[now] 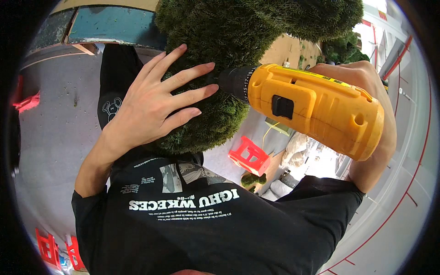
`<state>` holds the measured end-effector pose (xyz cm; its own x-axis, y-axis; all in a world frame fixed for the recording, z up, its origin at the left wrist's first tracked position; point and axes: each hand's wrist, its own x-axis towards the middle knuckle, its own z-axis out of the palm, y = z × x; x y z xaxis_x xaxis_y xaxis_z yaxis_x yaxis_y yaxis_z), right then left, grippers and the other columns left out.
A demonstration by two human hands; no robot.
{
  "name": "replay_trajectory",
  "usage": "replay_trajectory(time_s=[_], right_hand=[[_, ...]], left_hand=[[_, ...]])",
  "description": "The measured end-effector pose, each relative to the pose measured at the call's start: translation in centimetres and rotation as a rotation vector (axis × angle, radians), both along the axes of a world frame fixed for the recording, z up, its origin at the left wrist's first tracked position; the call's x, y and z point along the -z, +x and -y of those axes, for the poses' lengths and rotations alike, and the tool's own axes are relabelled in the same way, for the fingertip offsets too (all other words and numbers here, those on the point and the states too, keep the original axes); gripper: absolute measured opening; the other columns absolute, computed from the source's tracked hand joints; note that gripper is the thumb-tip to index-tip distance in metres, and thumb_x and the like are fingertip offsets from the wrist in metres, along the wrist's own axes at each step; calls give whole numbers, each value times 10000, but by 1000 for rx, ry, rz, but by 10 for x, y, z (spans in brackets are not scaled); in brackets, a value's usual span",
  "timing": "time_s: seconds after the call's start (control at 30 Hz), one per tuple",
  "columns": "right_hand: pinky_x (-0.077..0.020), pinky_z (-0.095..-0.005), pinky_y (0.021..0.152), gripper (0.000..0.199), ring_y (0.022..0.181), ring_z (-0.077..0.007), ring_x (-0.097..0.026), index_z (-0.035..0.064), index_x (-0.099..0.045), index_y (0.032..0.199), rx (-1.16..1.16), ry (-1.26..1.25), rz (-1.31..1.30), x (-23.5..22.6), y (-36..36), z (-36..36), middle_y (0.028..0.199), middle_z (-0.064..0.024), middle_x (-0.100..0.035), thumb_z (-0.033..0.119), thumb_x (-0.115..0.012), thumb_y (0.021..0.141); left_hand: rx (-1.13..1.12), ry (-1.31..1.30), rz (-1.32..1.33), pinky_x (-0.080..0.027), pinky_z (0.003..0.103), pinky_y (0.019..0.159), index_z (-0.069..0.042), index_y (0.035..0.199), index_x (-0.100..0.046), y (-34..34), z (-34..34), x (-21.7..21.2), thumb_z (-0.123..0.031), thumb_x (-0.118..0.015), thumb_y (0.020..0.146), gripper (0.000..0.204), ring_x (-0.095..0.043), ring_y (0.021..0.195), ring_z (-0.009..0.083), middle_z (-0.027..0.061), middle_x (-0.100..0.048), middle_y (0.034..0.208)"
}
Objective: Using a drill and hot glue gun to assemble and repair a faux-moss covered teddy bear figurine.
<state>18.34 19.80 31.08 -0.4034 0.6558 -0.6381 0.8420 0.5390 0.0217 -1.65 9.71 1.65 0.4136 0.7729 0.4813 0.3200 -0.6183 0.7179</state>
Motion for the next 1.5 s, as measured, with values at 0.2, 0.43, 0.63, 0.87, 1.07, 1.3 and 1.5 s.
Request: replay_trajectory(time_s=[0.2, 0.43, 0.63, 0.87, 1.07, 1.3, 1.5], right_hand=[[-557, -317, 622, 385, 670, -242, -751, -4, -741, 1017, 51, -19, 67, -1, -13, 2, 778, -113, -728, 161, -891, 703], [-564, -330, 662, 424, 742, -236, -755, 3, -748, 1062, -61, 236, -66, -1, -13, 15, 861, -107, -743, 153, -911, 701], [-566, -342, 694, 440, 788, -242, -751, 10, -750, 1077, -191, 221, 4, -5, -14, 8, 912, -107, -740, 154, -925, 699], [-569, -355, 733, 460, 842, -249, -747, 17, -753, 1093, -462, 153, 100, -5, -19, -13, 972, -106, -738, 156, -941, 698], [-572, -367, 765, 477, 888, -255, -743, 23, -755, 1108, -575, 117, 150, -4, -19, -18, 1023, -106, -736, 158, -955, 696], [-575, -380, 803, 497, 942, -262, -738, 30, -757, 1125, -647, 106, 163, -8, -20, -21, 1082, -106, -733, 160, -971, 695], [-578, -391, 836, 515, 988, -269, -734, 36, -759, 1139, -687, 106, 164, -10, -20, -25, 1133, -105, -731, 162, -985, 693]], left_hand=[[9, -9, -14, -353, 559, 1241, -280, 1405, -708, -1, 0, 0, -374, -689, 993, 424, -408, 1548, 393, -22, -539, 1627], [7, -4, -32, -336, 554, 1257, -273, 1387, -713, 0, 1, 1, -346, -718, 970, 423, -397, 1562, 378, -27, -542, 1626], [-5, 14, -13, -351, 554, 1250, -266, 1364, -722, 1, 1, 5, -338, -748, 949, 423, -411, 1553, 380, -34, -549, 1619], [-6, 25, 5, -365, 557, 1242, -288, 1368, -733, 1, -2, 9, -325, -755, 952, 419, -426, 1540, 389, -22, -561, 1604], [-9, 53, 16, -382, 562, 1230, -304, 1367, -750, 3, -3, 11, -320, -756, 955, 413, -446, 1523, 395, 4, -597, 1554], [-21, 79, 23, -402, 553, 1215, -283, 1347, -774, 1, -5, 14, -319, -753, 957, 392, -470, 1499, 400, 39, -632, 1482], [-22, 91, 11, -416, 545, 1202, -270, 1352, -776, -1, -6, 14, -306, -762, 948, 405, -482, 1489, 394, 46, -638, 1464]])
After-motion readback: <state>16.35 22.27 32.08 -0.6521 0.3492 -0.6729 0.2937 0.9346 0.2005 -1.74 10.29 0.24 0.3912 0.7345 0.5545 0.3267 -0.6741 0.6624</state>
